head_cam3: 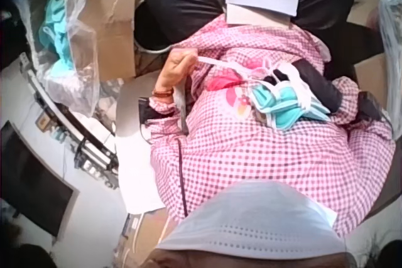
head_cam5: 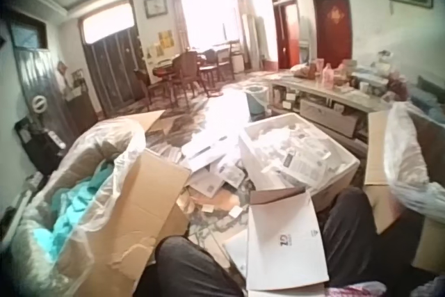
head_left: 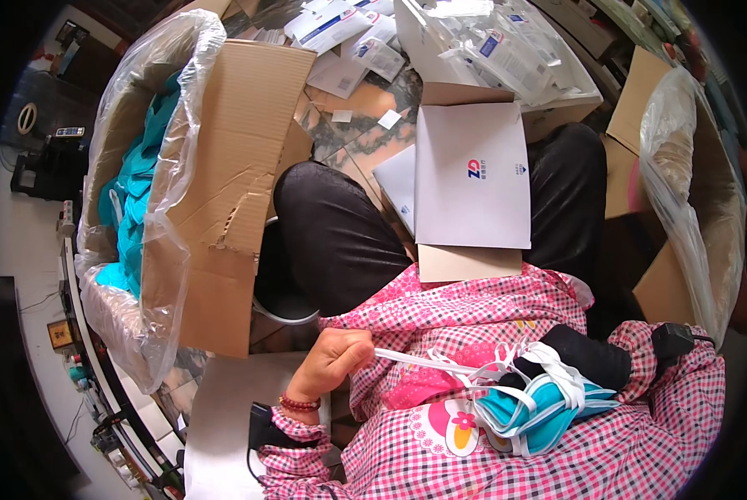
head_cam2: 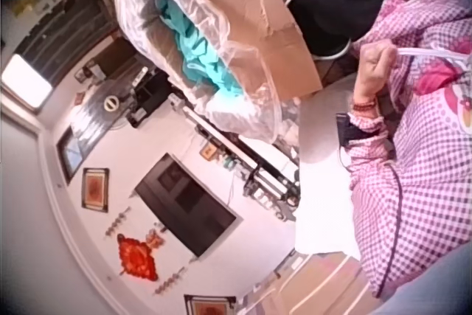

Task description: The person is folding and placing surgical-style face masks into retail boxes.

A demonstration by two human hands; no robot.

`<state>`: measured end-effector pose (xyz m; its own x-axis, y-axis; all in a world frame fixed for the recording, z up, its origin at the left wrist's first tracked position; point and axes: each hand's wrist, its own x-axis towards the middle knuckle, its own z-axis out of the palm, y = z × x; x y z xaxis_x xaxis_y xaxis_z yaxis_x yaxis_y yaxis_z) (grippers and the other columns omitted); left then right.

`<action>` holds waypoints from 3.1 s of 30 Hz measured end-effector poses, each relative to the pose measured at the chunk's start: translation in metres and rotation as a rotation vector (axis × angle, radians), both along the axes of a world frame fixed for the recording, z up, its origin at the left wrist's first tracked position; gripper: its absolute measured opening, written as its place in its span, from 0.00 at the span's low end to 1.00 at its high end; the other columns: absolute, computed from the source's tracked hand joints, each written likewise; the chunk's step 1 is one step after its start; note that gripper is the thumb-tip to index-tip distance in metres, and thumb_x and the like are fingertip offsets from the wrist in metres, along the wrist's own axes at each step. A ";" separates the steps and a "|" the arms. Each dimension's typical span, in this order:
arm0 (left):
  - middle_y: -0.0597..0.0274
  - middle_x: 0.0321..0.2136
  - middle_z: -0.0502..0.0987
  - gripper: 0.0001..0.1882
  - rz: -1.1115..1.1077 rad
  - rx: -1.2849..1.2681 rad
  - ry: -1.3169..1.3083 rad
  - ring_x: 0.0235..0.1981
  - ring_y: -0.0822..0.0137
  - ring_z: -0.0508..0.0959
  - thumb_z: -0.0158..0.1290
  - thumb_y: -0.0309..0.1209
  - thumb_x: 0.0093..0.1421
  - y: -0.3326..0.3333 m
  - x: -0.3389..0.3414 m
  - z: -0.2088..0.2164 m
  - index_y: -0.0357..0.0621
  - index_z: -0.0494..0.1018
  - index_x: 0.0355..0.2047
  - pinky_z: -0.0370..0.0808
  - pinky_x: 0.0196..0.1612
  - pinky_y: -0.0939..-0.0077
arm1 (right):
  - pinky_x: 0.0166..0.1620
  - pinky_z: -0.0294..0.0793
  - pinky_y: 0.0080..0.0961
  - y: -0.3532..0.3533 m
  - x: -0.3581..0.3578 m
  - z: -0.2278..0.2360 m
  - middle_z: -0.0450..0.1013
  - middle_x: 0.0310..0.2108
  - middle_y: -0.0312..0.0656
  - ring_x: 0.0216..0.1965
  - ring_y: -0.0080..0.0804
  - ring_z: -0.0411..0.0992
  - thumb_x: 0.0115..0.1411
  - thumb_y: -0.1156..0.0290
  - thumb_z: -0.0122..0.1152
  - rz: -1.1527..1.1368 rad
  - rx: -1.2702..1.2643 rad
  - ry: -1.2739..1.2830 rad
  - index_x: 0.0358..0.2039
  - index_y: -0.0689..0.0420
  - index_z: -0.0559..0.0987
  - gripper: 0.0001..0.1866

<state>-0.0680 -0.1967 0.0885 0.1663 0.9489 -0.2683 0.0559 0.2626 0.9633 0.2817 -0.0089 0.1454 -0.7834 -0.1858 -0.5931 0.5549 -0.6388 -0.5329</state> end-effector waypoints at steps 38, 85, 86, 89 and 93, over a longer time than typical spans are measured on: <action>0.75 0.23 0.64 0.14 0.148 -0.349 -0.550 0.21 0.83 0.60 0.41 0.41 0.74 0.069 0.081 0.003 0.44 0.69 0.43 0.58 0.24 0.87 | 0.35 0.76 0.25 -0.001 -0.028 -0.029 0.78 0.31 0.42 0.32 0.28 0.78 0.64 0.70 0.56 -0.290 0.566 0.119 0.43 0.58 0.80 0.10; 0.62 0.33 0.78 0.05 0.970 0.332 0.711 0.36 0.73 0.78 0.56 0.24 0.64 0.051 0.021 -0.007 0.36 0.75 0.39 0.74 0.41 0.79 | 0.26 0.70 0.33 0.036 -0.073 -0.054 0.73 0.21 0.43 0.21 0.40 0.73 0.55 0.67 0.63 0.139 1.804 0.446 0.31 0.50 0.81 0.04; 0.64 0.32 0.78 0.04 0.902 0.333 0.524 0.34 0.75 0.78 0.56 0.23 0.63 0.053 0.033 0.003 0.36 0.75 0.37 0.74 0.39 0.80 | 0.25 0.70 0.33 0.035 -0.073 -0.054 0.73 0.21 0.43 0.21 0.40 0.73 0.55 0.67 0.62 0.139 1.800 0.456 0.32 0.49 0.81 0.04; 0.64 0.32 0.79 0.04 0.701 0.264 -0.004 0.33 0.77 0.78 0.56 0.23 0.64 0.066 0.062 0.013 0.36 0.75 0.38 0.74 0.39 0.84 | 0.25 0.70 0.34 0.035 -0.074 -0.058 0.72 0.20 0.42 0.21 0.40 0.73 0.56 0.67 0.60 0.123 1.772 0.475 0.35 0.48 0.80 0.06; 0.63 0.37 0.79 0.06 0.574 0.368 0.137 0.33 0.78 0.76 0.57 0.22 0.62 0.080 0.071 0.020 0.37 0.76 0.40 0.73 0.37 0.85 | 0.25 0.71 0.36 0.035 -0.073 -0.060 0.72 0.20 0.40 0.22 0.40 0.74 0.57 0.66 0.59 0.187 1.822 0.481 0.37 0.47 0.79 0.07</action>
<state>0.0027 -0.1162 0.1089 -0.4012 0.9099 0.1053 0.1334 -0.0557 0.9895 0.2084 0.0257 0.0853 -0.9663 0.2389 0.0956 0.1596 0.8478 -0.5057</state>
